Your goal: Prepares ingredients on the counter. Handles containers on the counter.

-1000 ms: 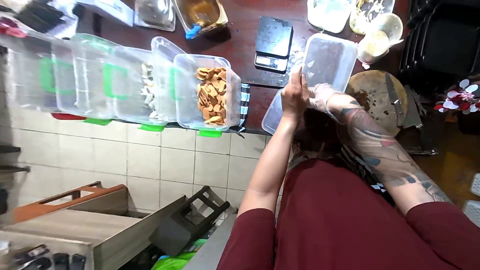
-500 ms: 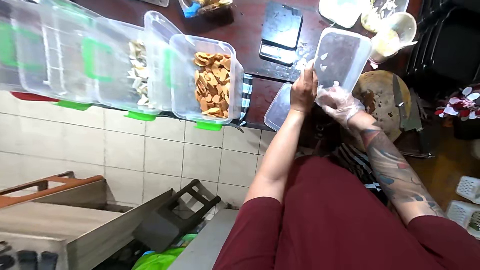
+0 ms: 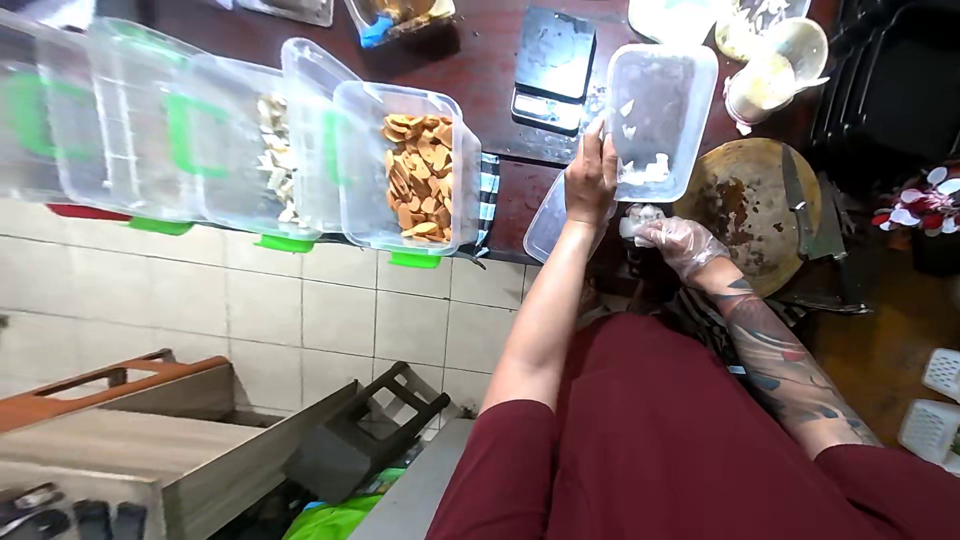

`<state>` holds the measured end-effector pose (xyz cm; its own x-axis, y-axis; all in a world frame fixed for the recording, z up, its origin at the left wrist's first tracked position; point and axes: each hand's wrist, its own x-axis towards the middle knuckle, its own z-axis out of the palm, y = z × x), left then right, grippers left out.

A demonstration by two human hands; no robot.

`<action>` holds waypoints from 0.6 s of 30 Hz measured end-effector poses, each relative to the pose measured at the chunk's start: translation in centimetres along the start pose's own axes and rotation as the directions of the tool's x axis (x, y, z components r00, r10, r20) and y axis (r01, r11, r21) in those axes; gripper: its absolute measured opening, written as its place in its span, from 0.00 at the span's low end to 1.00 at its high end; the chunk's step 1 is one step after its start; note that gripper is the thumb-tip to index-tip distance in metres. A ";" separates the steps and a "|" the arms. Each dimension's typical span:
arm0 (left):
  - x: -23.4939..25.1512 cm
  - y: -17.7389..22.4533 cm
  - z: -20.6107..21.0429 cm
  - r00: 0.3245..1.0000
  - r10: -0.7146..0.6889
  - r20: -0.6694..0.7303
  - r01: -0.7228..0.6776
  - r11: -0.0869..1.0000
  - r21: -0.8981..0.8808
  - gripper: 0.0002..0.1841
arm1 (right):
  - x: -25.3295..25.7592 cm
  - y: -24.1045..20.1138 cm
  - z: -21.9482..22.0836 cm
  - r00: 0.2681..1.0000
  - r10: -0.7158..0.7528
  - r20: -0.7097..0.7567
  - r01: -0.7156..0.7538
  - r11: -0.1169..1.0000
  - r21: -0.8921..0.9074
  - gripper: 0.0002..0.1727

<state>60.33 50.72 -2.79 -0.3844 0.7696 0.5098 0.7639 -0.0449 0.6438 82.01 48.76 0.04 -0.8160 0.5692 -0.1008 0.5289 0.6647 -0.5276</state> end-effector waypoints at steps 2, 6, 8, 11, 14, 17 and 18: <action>0.3 0.1 -0.4 1.000 -0.007 0.017 0.007 1.000 -0.018 0.18 | 0.6 -0.8 -1.2 0.985 -0.058 -0.161 0.059 0.998 0.002 0.16; 0.7 0.7 -1.2 0.997 0.005 0.076 -0.001 0.999 -0.046 0.18 | 5.5 -2.7 -5.4 0.959 0.087 -0.269 -0.092 0.996 -0.006 0.26; 0.6 1.1 -1.4 0.995 0.034 0.092 -0.029 0.998 -0.064 0.19 | 9.0 -2.8 -7.0 0.943 0.264 -0.202 -0.280 0.958 -0.055 0.40; 0.4 1.5 -1.6 0.993 0.071 0.092 -0.065 0.995 -0.071 0.19 | 12.4 -2.3 -7.3 0.919 0.384 -0.087 -0.392 0.914 -0.101 0.50; 0.1 0.9 -1.9 0.994 0.071 0.079 -0.066 0.995 -0.070 0.18 | 13.1 -1.8 -6.8 0.933 0.355 0.050 -0.354 0.935 -0.026 0.46; 0.1 1.0 -2.4 0.992 0.087 0.089 -0.080 0.993 -0.082 0.18 | 12.0 -2.5 -7.4 0.928 0.372 -0.023 -0.367 0.922 0.122 0.43; 0.0 1.2 -2.4 0.992 0.090 0.090 -0.082 0.993 -0.088 0.19 | 12.0 -2.7 -7.2 0.918 0.392 -0.060 -0.379 0.911 0.165 0.45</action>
<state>59.93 49.15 -0.64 -0.2660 0.8166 0.5122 0.7441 -0.1638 0.6476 72.50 57.25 6.36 -0.5276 0.8121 -0.2493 0.7523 0.3103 -0.5812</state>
